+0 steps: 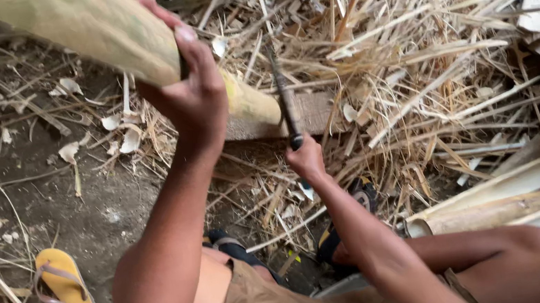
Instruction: The person sits on the ground and uses a knife to shave and shape a piece of wood. They repeatedly scrape the surface to smooth it and then place the finished piece with others nearby.
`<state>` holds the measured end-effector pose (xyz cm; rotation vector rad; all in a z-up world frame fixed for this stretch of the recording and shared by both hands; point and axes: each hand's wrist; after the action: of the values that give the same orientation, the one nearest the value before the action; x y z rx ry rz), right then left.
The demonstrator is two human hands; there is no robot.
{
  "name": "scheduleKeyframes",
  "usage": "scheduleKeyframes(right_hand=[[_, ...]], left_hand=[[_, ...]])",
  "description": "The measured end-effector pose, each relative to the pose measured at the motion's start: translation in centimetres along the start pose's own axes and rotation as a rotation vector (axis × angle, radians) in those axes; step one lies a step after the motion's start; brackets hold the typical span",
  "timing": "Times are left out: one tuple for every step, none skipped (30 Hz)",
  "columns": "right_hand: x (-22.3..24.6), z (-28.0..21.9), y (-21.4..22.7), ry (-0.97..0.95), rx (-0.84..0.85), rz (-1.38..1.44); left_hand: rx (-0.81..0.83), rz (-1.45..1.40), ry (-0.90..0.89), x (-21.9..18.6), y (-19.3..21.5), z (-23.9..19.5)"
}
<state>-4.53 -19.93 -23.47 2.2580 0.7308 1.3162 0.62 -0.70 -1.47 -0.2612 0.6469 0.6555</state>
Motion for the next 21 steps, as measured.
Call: scheduleKeyframes(right_hand=[[-0.6,0.5,-0.3,-0.065,0.031,-0.045],[-1.1,0.7,-0.4,-0.129,0.062,-0.088],[-1.0,1.4,0.3,0.023,0.003,-0.072],[-0.9,1.9,1.3,0.175,-0.058,-0.057],[-1.5,0.5,1.7,0.297,-0.094,-0.051],[-1.7,-0.9,1.6,0.24,-0.059,0.002],[-1.1,-1.4,1.8,0.204,-0.037,0.058],[-0.6,-1.7,2.0,0.168,-0.015,0.113],[-0.5,-2.2,1.9,0.188,-0.052,0.168],[-0.7,-2.7,1.5,0.208,-0.089,0.224],[-0.4,-1.7,1.1,0.249,-0.14,0.288],[-0.1,-0.3,0.5,0.183,-0.081,0.184],[-0.9,0.3,-0.1,0.099,-0.016,0.07],[-1.9,0.8,-0.6,0.014,0.048,-0.044],[-2.8,1.6,-0.7,0.034,0.06,-0.068],[-3.6,2.2,-0.6,0.054,0.072,-0.092],[-4.1,2.7,-0.1,0.08,0.087,-0.123],[-4.1,3.6,0.3,0.02,0.101,-0.087],[-4.1,3.9,0.7,-0.051,0.126,-0.057],[-3.9,3.8,1.3,-0.122,0.152,-0.028],[-3.2,3.8,2.2,-0.05,0.145,-0.05]], left_hand=[[0.025,0.077,-0.053,0.4,-0.1,0.3],[0.05,0.153,-0.107,0.6,-0.2,0.6],[0.022,0.08,-0.092,0.8,-0.5,0.9],[-0.005,0.007,-0.078,0.9,-0.8,1.2],[-0.007,-0.025,-0.034,0.7,-0.3,0.5],[-0.012,-0.056,0.01,0.5,0.3,-0.2],[-0.02,-0.065,0.029,0.7,0.4,0.0],[-0.027,-0.074,0.047,0.8,0.5,0.1],[-0.023,-0.072,0.045,0.8,0.8,-0.3],[-0.018,-0.069,0.044,0.7,0.9,-0.7],[-0.021,-0.062,0.034,1.1,0.7,-0.1],[-0.023,-0.054,0.025,1.5,0.5,0.5],[-0.02,-0.028,0.052,1.6,0.9,0.3],[-0.017,-0.003,0.079,1.6,1.1,0.0],[-0.02,-0.031,0.054,1.7,1.2,-0.3],[-0.023,-0.059,0.028,1.6,1.3,-0.8],[-0.025,-0.051,0.037,1.6,0.9,-1.2],[-0.027,-0.044,0.045,1.8,0.7,-1.7],[-0.016,0.004,0.102,1.7,0.3,-2.7],[-0.004,0.051,0.16,1.8,-0.1,-3.6],[-0.059,0.062,0.347,1.9,-0.7,-3.7]])
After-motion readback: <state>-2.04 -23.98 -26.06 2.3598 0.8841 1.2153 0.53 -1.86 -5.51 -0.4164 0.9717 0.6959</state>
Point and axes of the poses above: each hand's wrist, its own z-axis towards the middle knuckle, its own y-axis out of the back of the hand, x = y × z, and after that the axes turned 6 degrees about -y, right-handed
